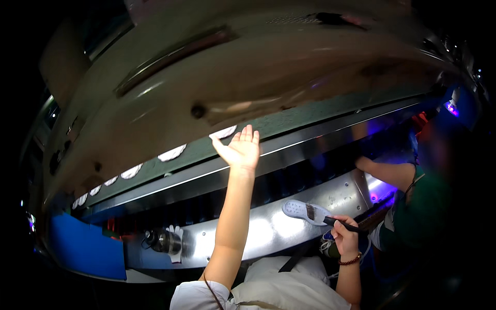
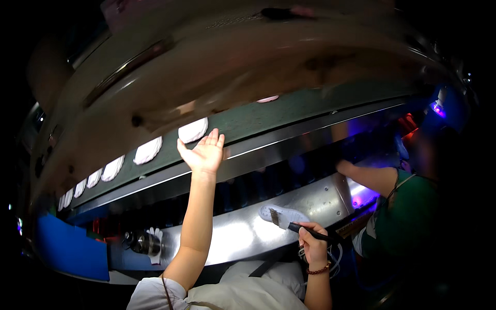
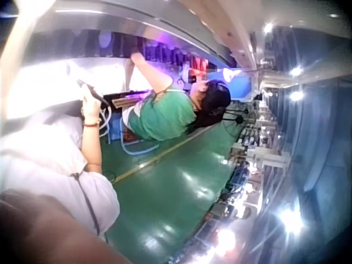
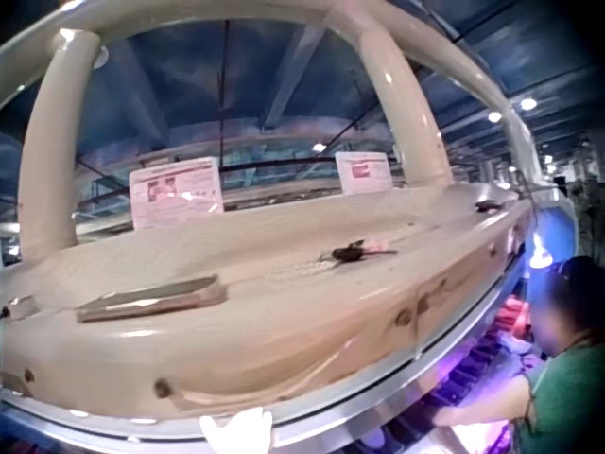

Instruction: The person repeatedly scrubs the sole of a white slipper with a brush, then places it on a conveyor belt. This cycle is repeated for multiple slippers in a factory setting.

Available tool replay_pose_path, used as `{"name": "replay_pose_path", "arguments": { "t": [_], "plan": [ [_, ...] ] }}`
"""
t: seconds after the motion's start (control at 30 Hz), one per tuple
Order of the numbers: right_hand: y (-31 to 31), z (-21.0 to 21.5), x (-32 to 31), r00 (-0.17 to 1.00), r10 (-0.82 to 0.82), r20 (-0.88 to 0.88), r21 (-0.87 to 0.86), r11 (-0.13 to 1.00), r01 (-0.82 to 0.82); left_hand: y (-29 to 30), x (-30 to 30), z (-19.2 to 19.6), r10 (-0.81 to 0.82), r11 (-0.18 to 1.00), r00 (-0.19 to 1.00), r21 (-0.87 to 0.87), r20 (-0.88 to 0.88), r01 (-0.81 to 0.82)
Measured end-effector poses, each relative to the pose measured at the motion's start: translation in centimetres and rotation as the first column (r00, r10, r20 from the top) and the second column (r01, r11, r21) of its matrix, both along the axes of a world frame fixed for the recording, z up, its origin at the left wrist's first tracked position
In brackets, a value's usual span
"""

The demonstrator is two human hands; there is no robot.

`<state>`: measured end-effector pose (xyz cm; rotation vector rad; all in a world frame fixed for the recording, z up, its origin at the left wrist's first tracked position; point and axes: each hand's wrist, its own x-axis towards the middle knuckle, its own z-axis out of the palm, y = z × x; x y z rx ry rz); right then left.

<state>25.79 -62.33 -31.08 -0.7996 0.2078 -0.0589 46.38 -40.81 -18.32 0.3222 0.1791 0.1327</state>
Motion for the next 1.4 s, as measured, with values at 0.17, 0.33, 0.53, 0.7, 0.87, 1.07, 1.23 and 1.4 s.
{"name": "replay_pose_path", "arguments": {
  "t": [0.17,0.33,0.53,0.7,0.87,1.07,1.23,1.4],
  "plan": [
    [-0.9,-1.3,-0.4,0.996,-0.078,-0.037,0.008,0.997,0.078,-7.7,6.6,-0.9,-0.241,0.652,0.969,0.73,-0.056,0.204],
    [-1.3,-1.9,-0.9,0.999,-0.043,0.006,-0.008,0.999,0.043,-8.6,14.7,-1.0,-0.174,-0.179,0.973,0.967,0.15,-0.181],
    [-1.9,-2.5,-0.4,0.999,-0.05,0.014,0.03,0.998,0.05,-4.4,10.1,0.0,-0.484,-0.599,0.795,0.524,0.366,-0.606],
    [-2.5,-2.1,1.1,0.995,-0.086,0.057,0.101,0.992,0.08,0.5,-0.6,-1.8,-0.523,-0.503,0.712,0.505,0.469,-0.701],
    [-1.4,-0.8,3.8,0.994,-0.015,0.109,0.139,0.99,0.0,1.1,-8.5,-7.4,0.142,0.599,0.948,0.738,0.284,-0.31],
    [-0.4,3.4,4.1,0.949,0.058,0.309,0.176,0.978,-0.117,4.6,-11.6,-6.9,-0.568,0.771,0.809,0.442,0.15,0.459],
    [1.4,3.7,3.2,0.907,0.2,0.372,0.112,0.96,-0.257,4.8,-16.1,-9.1,-0.745,0.646,0.613,0.057,0.262,0.761],
    [4.6,3.1,4.3,0.912,0.356,0.203,0.002,0.931,-0.364,4.4,-17.7,-12.4,-0.784,0.608,0.621,0.214,0.011,0.764]
  ]
}}
